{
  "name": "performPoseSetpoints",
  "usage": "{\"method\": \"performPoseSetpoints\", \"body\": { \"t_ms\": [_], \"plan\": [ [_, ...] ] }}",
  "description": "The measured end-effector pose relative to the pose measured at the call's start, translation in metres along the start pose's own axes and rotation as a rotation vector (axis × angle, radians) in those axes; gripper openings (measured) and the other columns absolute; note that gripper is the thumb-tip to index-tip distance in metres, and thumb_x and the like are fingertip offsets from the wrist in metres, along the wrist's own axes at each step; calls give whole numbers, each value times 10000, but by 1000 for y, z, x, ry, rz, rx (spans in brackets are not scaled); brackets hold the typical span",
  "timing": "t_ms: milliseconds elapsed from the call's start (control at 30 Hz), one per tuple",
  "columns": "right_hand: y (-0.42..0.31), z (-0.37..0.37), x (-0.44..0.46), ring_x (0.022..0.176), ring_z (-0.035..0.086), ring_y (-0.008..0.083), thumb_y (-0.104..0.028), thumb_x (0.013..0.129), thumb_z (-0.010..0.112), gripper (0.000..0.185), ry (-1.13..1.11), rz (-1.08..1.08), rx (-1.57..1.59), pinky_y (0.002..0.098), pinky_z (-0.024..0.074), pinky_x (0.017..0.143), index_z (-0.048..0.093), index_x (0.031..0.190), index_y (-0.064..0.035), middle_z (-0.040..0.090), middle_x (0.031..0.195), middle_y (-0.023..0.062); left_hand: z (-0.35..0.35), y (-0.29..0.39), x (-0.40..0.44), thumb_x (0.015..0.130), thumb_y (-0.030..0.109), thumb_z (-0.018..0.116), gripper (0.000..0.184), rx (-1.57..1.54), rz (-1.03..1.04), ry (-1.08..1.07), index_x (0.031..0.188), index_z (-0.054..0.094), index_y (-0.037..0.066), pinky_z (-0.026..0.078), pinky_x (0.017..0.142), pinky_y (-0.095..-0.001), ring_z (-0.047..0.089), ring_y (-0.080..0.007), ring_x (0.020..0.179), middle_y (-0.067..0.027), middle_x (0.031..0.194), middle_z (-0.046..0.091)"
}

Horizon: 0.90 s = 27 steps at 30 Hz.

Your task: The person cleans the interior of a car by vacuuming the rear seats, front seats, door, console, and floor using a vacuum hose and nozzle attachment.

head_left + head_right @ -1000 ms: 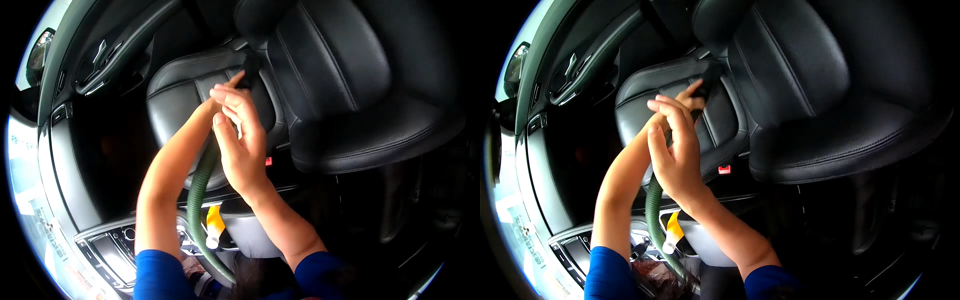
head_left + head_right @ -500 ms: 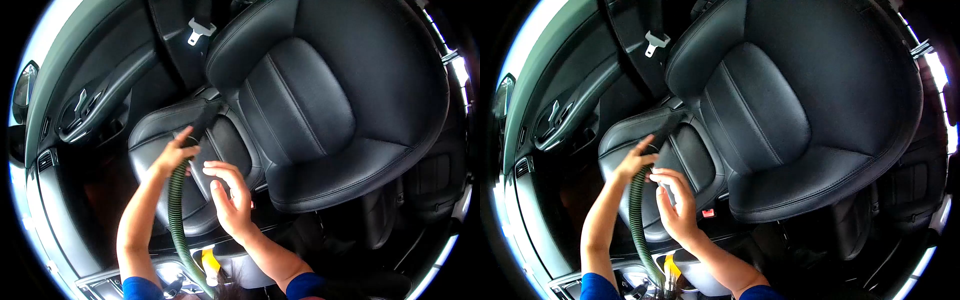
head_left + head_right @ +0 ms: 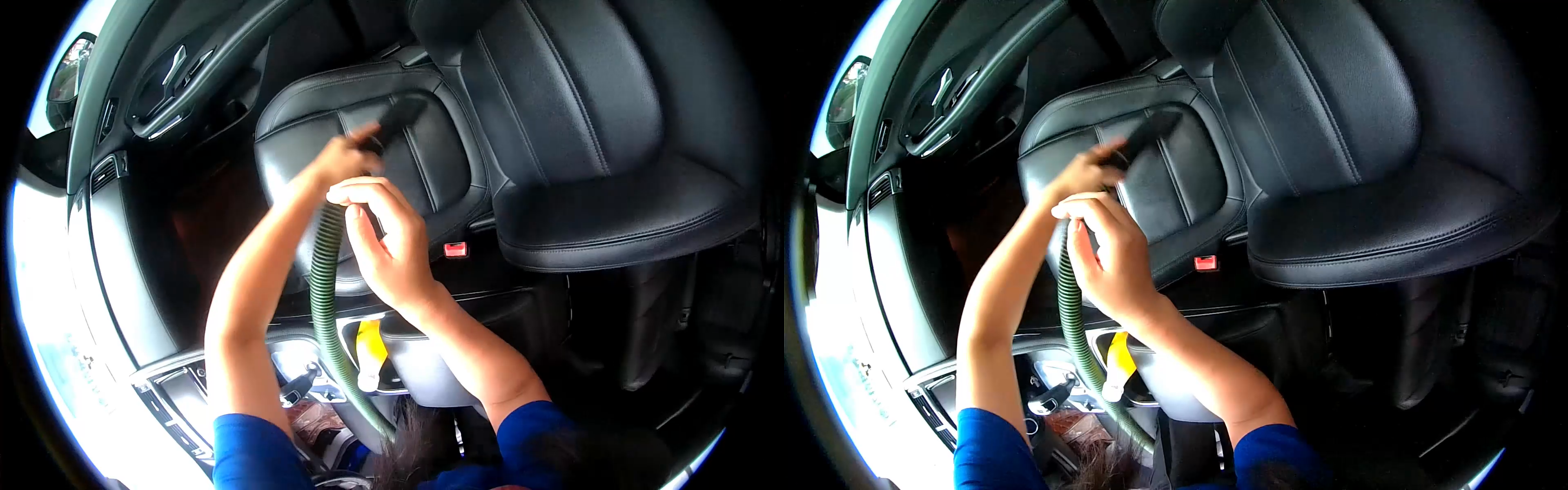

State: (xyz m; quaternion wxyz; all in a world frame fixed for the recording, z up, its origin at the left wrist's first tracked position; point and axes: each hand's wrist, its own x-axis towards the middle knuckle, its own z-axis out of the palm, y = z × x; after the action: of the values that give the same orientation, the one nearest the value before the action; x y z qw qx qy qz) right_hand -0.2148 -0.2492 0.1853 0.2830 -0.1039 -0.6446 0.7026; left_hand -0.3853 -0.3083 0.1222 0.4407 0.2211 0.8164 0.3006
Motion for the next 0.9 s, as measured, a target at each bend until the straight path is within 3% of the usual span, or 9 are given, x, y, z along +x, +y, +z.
{"method": "performPoseSetpoints", "body": {
  "t_ms": [67, 233, 267, 333, 467, 500, 667, 800, 900],
  "plan": [
    [7, 5, -1, 917, 637, 254, 30, 882, 527, 132, 42, -17, 4, 322, 494, 814, 611, 981, 8, 643, 982, 135, 57, -59, 0, 807, 121, 635, 613, 380, 842, 267, 1385, 446, 43, 572, 619, -281, 650, -188, 664, -131, 834, 634],
    [2, 2, -1, 916, 649, 213, 30, 896, 514, 136, 81, -33, 5, 294, 503, 835, 622, 979, 21, 654, 983, 131, 41, 31, -112, 841, 151, 591, 458, -294, -254, -637, 1269, 502, 13, 556, 498, -251, 640, -166, 575, -153, 900, 630],
    [3, 4, -2, 904, 651, 208, 24, 895, 524, 128, 80, -36, -10, 291, 503, 810, 625, 973, 16, 654, 967, 126, 17, 76, -117, 866, 154, 553, 374, -194, -310, -517, 1203, 511, -5, 516, 405, -226, 617, -143, 508, -157, 839, 629],
    [-4, 4, -3, 891, 650, 210, 22, 892, 529, 128, 32, -29, 7, 293, 501, 780, 628, 974, 14, 654, 961, 126, 5, 1, -82, 863, 130, 565, 417, -540, 15, 31, 1245, 518, -30, 560, 457, -276, 654, -187, 583, -176, 880, 645],
    [3, 6, -3, 872, 651, 219, -29, 902, 535, 111, 43, -114, -36, 294, 499, 759, 633, 937, 8, 659, 935, 127, 32, -68, -99, 871, 180, 626, 490, 159, 329, -102, 1318, 478, 42, 562, 539, -324, 688, -245, 782, -132, 1001, 665],
    [2, 9, -5, 873, 651, 220, -44, 896, 538, 113, 57, -128, -21, 308, 506, 753, 641, 919, -4, 663, 918, 120, 43, -20, -134, 870, 194, 645, 430, -84, -129, -284, 1242, 531, 10, 562, 666, -363, 679, -269, 850, -109, 978, 673],
    [-8, 19, -14, 737, 636, 249, -1, 819, 556, 123, -76, -256, 35, 337, 502, 674, 647, 897, -31, 657, 846, 116, 9, 35, -176, 849, 140, 632, 329, -183, -481, -438, 1144, 596, -2, 523, 443, -297, 617, -173, 505, -78, 769, 676],
    [-9, 32, -23, 722, 638, 271, -2, 759, 560, 142, -53, -305, 30, 399, 503, 673, 618, 877, -54, 629, 768, 100, 4, -26, -124, 854, 114, 610, 501, -165, 144, 32, 1341, 513, 52, 567, 648, -308, 669, -172, 786, -118, 930, 673],
    [0, 35, -27, 705, 635, 276, -6, 743, 576, 157, -24, -364, 60, 398, 503, 658, 623, 882, -61, 629, 762, 100, 56, -7, -118, 863, 129, 681, 622, 240, 36, -117, 1432, 431, 145, 435, 1007, -322, 602, -224, 1078, -151, 1230, 610]
  ]
}}
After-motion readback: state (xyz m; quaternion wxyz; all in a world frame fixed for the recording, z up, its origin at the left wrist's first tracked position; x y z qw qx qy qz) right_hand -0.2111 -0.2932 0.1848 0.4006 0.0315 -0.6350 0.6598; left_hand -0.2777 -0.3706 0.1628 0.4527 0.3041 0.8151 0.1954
